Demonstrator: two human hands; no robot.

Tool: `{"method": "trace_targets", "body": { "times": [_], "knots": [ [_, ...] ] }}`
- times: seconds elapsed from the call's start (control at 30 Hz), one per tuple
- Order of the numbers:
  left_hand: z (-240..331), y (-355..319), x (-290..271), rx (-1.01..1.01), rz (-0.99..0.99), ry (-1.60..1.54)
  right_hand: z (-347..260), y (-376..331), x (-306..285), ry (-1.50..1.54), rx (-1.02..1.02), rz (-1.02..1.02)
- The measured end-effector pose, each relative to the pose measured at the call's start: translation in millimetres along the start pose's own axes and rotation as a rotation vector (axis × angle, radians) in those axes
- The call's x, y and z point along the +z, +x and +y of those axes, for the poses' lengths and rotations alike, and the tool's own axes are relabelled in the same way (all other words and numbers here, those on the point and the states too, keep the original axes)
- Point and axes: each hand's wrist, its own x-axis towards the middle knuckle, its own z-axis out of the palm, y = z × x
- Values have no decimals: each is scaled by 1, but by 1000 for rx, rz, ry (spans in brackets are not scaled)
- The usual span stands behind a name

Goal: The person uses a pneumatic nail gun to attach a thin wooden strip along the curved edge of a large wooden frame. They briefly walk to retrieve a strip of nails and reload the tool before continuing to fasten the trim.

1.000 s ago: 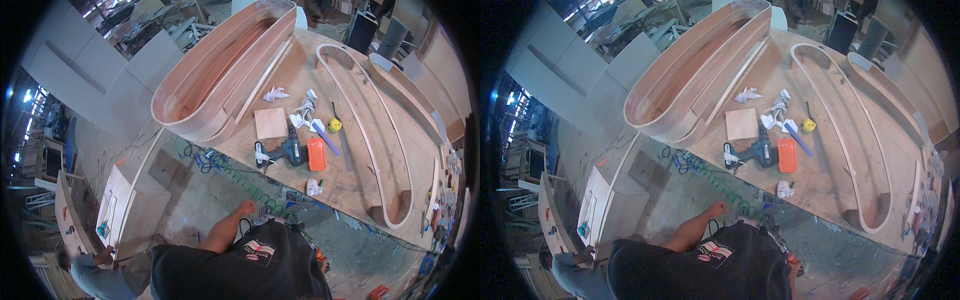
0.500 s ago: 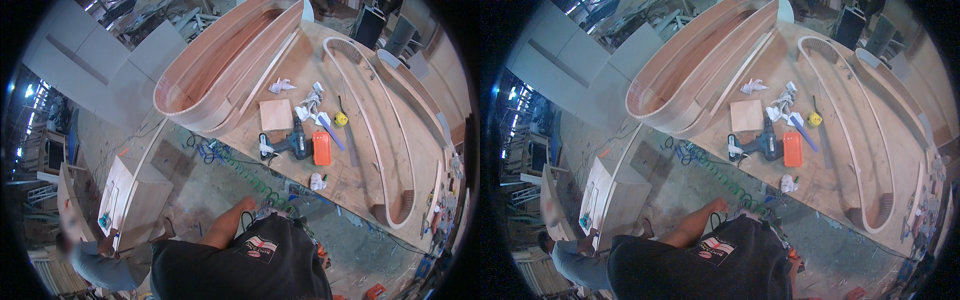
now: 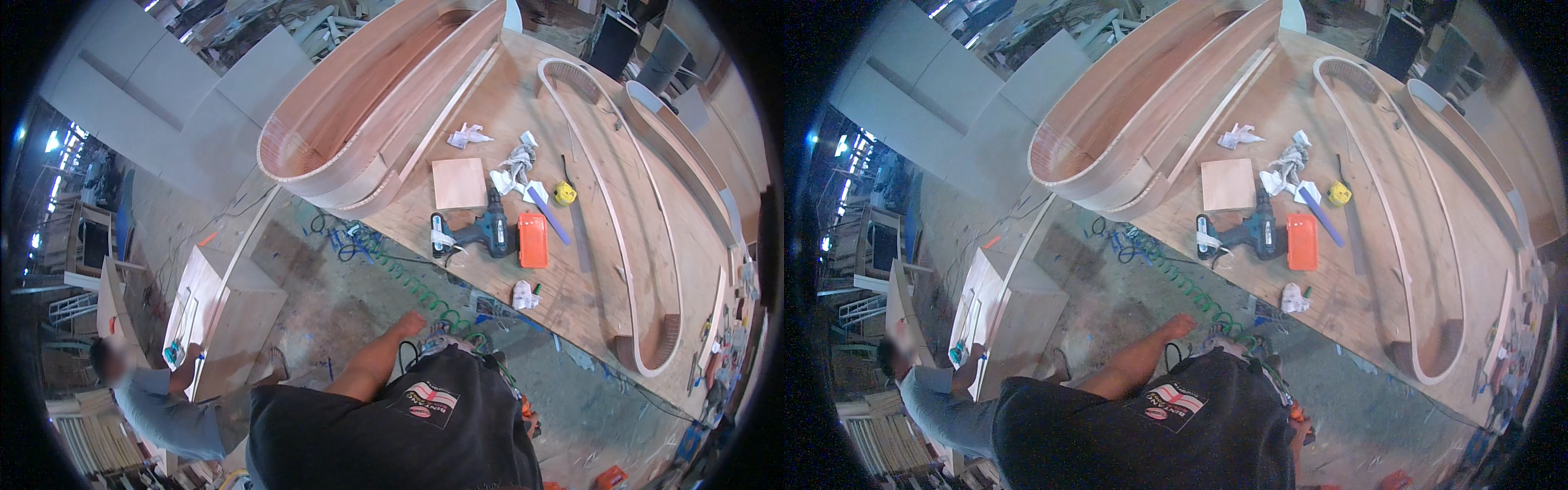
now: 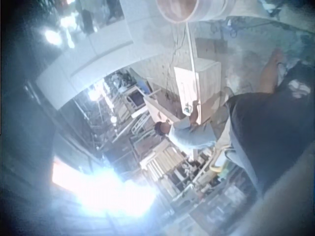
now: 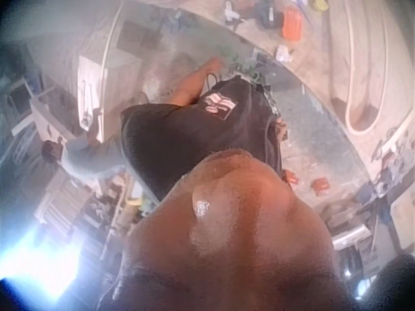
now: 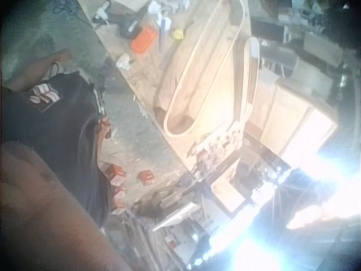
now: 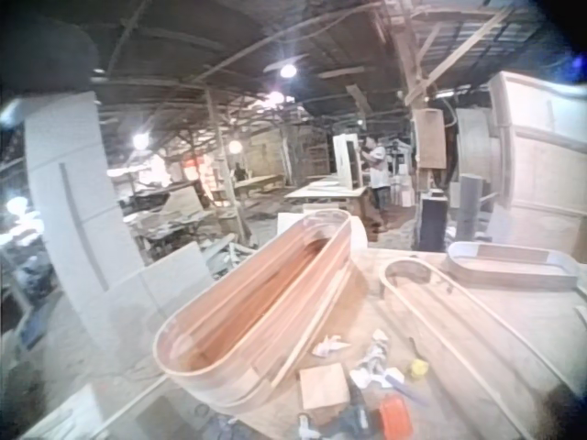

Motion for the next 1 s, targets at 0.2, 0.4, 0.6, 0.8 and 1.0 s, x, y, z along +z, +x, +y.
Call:
{"method": "trace_targets", "body": {
  "times": [0.2, 0.4, 0.6, 0.8, 1.0],
  "knots": [
    [20, -7, -26, -355, 52, -290, -2, 4, 2, -15, 5, -11],
    [21, -9, -21, -407, 131, -356, -3, 4, 1, -22, 1, -17],
    [13, -14, -6, -376, 128, -383, 0, 1, -1, -18, 0, -20],
    [18, -14, -13, -371, 59, -397, 4, -1, -7, -5, -5, -12],
    [23, -23, -17, -307, 184, -373, 12, -4, -9, 5, 3, -13]
  ]
}}
